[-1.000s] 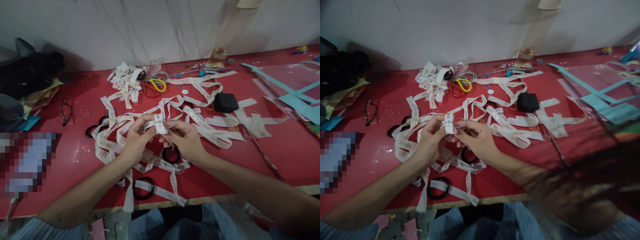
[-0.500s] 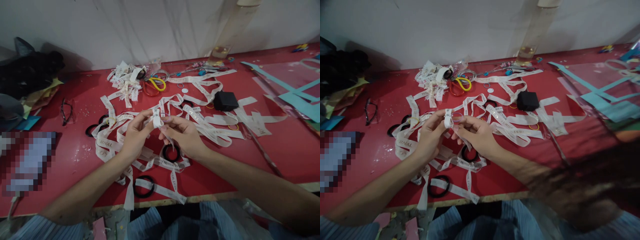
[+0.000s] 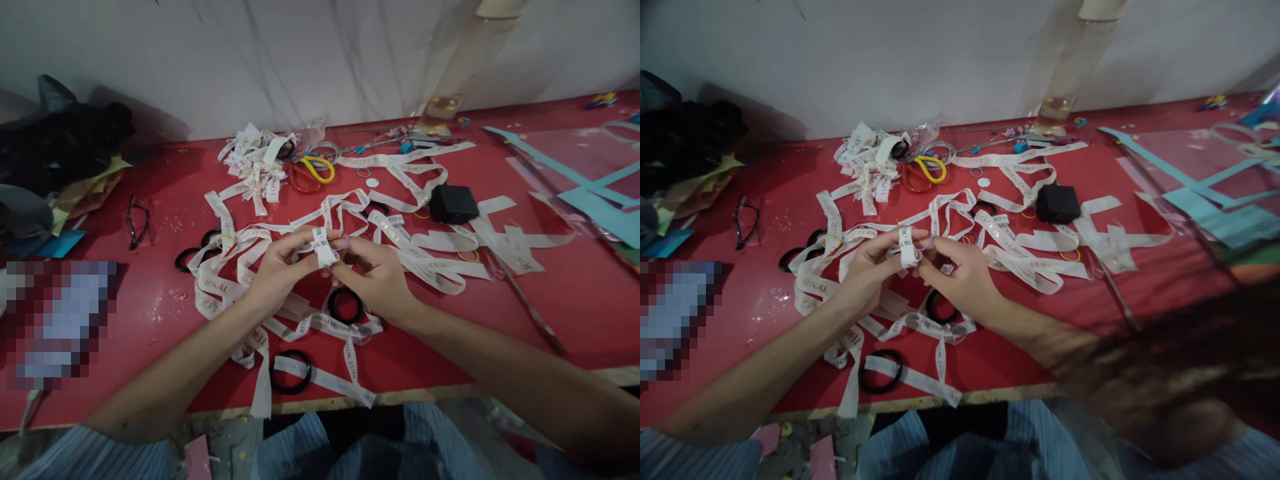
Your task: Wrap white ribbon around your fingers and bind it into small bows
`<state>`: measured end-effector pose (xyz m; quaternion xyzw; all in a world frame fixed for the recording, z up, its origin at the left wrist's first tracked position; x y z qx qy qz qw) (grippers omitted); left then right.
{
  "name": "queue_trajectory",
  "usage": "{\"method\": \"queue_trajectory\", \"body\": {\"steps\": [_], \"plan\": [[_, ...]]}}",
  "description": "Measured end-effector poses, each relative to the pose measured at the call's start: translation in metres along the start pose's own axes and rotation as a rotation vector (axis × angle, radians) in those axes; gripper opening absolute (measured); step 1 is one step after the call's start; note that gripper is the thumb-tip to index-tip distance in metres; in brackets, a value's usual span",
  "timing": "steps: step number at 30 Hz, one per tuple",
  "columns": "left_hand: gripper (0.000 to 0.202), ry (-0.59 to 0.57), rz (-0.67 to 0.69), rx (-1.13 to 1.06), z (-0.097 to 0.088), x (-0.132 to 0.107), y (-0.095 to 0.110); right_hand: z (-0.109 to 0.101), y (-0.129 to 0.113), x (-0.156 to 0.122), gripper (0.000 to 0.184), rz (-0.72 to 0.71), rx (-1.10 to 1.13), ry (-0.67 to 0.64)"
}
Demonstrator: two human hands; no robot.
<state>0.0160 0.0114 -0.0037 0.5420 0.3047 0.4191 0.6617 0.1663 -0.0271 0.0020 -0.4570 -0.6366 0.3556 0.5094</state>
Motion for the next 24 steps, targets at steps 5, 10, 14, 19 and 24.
{"method": "queue_trajectory", "body": {"steps": [5, 10, 14, 19, 24], "plan": [[0.024, 0.061, 0.103, 0.111, 0.001, 0.0, 0.0, 0.003, 0.002, -0.001, 0.005, 0.094, 0.167, -0.012], [0.031, 0.116, 0.11, 0.12, 0.0, 0.002, 0.001, 0.005, 0.004, 0.001, 0.013, 0.248, 0.392, -0.047], [0.036, 0.085, 0.17, 0.117, -0.005, 0.005, 0.002, 0.005, 0.007, 0.004, 0.016, 0.36, 0.565, -0.086], [0.037, 0.054, 0.178, 0.13, -0.014, 0.008, 0.002, 0.007, 0.005, 0.005, 0.016, 0.397, 0.628, -0.093], [0.036, 0.039, 0.19, 0.113, -0.017, 0.01, 0.002, 0.009, 0.003, 0.005, 0.019, 0.432, 0.662, -0.08]]}}
Point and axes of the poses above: each hand's wrist, its own x-axis towards the middle knuckle, its own z-axis out of the palm, y = z × x, the point moved 2 cm from there along x, towards the middle knuckle, and after that the axes turned 2 degrees about -x, right-handed, at the moved point
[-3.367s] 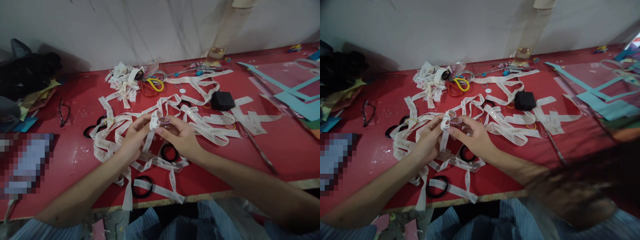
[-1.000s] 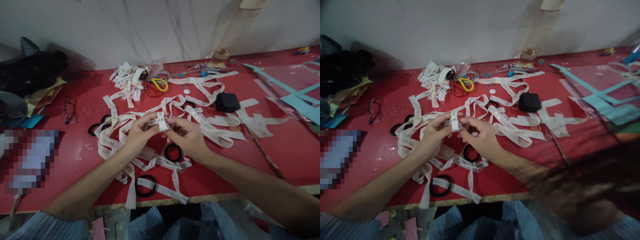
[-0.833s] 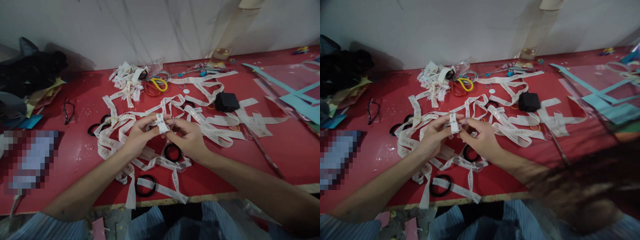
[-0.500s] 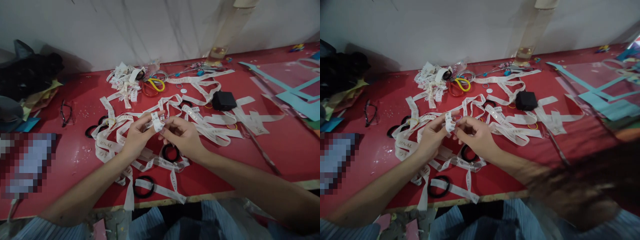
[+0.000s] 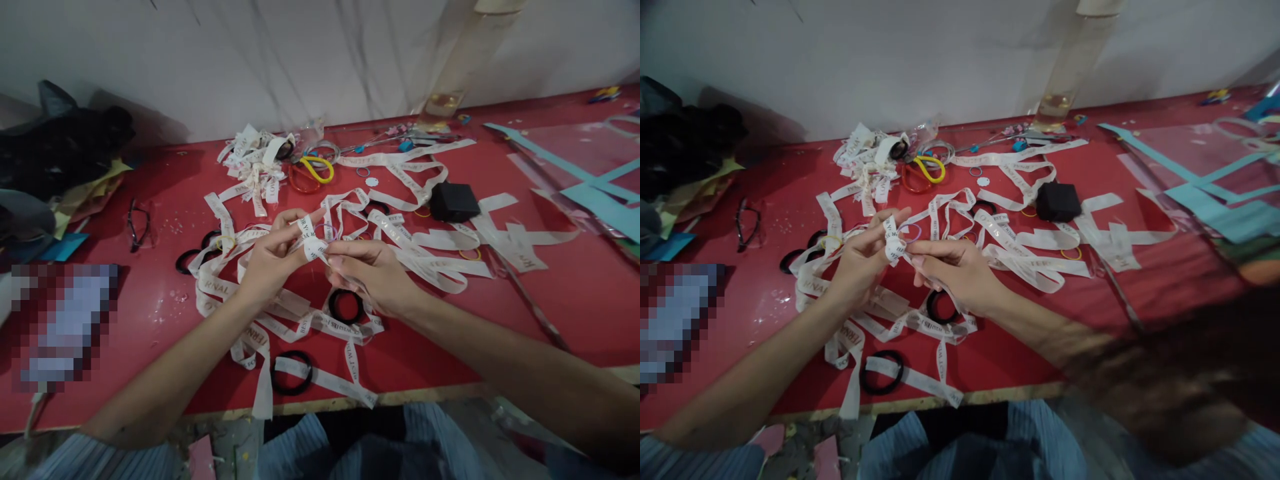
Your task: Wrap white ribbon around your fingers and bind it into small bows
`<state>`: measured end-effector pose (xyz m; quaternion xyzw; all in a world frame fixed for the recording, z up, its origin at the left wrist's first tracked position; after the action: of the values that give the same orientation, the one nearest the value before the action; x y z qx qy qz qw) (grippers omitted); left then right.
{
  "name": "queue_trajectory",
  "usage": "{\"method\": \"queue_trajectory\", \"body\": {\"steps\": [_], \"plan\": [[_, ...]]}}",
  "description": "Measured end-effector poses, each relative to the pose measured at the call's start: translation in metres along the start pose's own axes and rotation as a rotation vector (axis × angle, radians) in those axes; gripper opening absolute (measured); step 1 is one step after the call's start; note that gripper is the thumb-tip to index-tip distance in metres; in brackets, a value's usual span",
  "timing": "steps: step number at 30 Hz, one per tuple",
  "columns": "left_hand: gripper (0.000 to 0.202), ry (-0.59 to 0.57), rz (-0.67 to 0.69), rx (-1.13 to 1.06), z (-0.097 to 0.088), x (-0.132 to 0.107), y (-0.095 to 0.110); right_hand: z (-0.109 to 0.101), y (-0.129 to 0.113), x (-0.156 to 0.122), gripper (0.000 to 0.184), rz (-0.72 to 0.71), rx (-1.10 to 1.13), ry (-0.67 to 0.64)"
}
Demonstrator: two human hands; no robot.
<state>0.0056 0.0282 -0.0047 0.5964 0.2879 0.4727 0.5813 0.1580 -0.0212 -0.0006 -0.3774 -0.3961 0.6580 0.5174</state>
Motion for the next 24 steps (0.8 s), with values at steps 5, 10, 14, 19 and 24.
{"method": "queue_trajectory", "body": {"steps": [5, 10, 14, 19, 24], "plan": [[0.034, -0.033, -0.023, -0.025, 0.002, -0.002, 0.003, -0.007, 0.002, -0.001, 0.02, 0.022, -0.03, -0.001], [0.041, -0.126, 0.001, 0.006, 0.002, -0.004, 0.009, -0.014, 0.003, -0.002, 0.025, -0.099, -0.088, -0.093], [0.042, -0.181, 0.043, 0.073, 0.003, -0.006, 0.013, -0.017, 0.004, -0.003, 0.022, -0.184, -0.075, -0.135], [0.045, -0.25, 0.1, 0.13, 0.003, -0.006, 0.017, -0.016, 0.002, -0.006, 0.021, -0.196, -0.137, -0.133], [0.05, -0.377, 0.131, 0.113, 0.004, -0.004, 0.017, -0.02, -0.005, -0.009, 0.018, -0.332, -0.315, -0.01]]}}
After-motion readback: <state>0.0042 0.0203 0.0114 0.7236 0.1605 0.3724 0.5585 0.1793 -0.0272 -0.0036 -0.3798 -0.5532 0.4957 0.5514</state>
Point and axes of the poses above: each hand's wrist, its own x-axis towards the middle knuckle, its own z-axis out of the palm, y = z × x, the point moved 2 cm from there along x, towards the middle knuckle, and after that the axes turned 2 degrees about -x, right-handed, at the moved point
